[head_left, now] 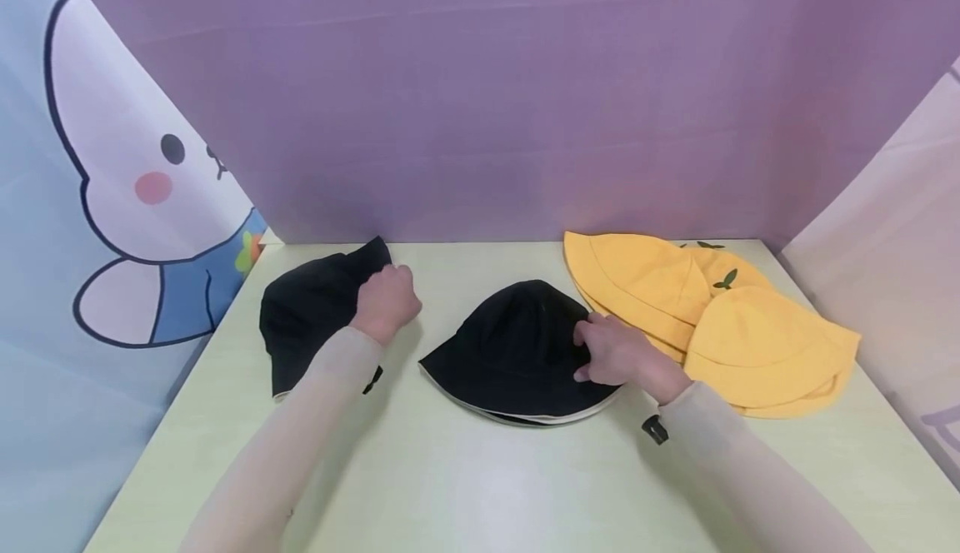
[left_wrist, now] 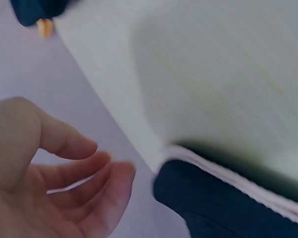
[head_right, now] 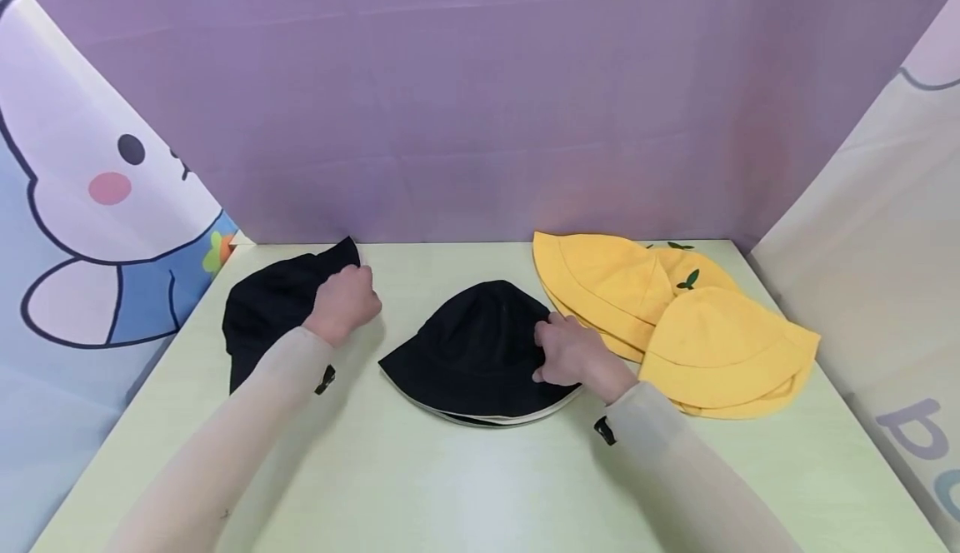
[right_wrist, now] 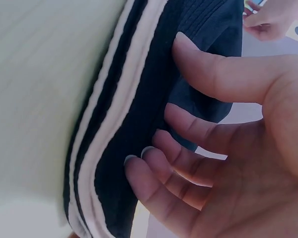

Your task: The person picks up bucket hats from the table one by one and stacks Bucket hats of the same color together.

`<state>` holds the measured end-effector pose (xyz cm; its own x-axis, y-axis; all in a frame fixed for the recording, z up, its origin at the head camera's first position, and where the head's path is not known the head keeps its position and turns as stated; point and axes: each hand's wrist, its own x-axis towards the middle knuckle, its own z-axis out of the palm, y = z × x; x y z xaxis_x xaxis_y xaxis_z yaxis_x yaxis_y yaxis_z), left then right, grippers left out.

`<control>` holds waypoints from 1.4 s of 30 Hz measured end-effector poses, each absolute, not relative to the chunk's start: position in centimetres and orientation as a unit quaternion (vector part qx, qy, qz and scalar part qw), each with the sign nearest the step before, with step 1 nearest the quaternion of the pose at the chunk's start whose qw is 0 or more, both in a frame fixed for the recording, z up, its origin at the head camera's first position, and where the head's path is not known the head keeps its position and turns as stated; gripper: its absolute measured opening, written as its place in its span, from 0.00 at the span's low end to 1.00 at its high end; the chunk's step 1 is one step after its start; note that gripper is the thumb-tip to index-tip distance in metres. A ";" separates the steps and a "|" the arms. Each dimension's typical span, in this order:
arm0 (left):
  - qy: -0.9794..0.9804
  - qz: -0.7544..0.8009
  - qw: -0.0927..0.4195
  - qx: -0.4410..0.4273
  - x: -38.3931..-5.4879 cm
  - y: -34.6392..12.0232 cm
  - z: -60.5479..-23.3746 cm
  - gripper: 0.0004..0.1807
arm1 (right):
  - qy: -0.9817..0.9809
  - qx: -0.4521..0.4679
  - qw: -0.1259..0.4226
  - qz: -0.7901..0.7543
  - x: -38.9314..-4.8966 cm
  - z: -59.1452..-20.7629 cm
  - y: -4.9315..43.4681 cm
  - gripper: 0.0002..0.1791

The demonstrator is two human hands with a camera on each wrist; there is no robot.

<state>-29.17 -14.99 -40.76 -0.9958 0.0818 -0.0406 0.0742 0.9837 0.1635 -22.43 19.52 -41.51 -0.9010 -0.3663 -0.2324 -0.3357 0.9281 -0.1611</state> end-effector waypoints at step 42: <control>0.961 -0.014 -0.012 0.276 -26.5 -16.7 -43.4 0.03 | 0.972 -0.177 0.149 -0.052 -22.7 -41.5 19.5 0.25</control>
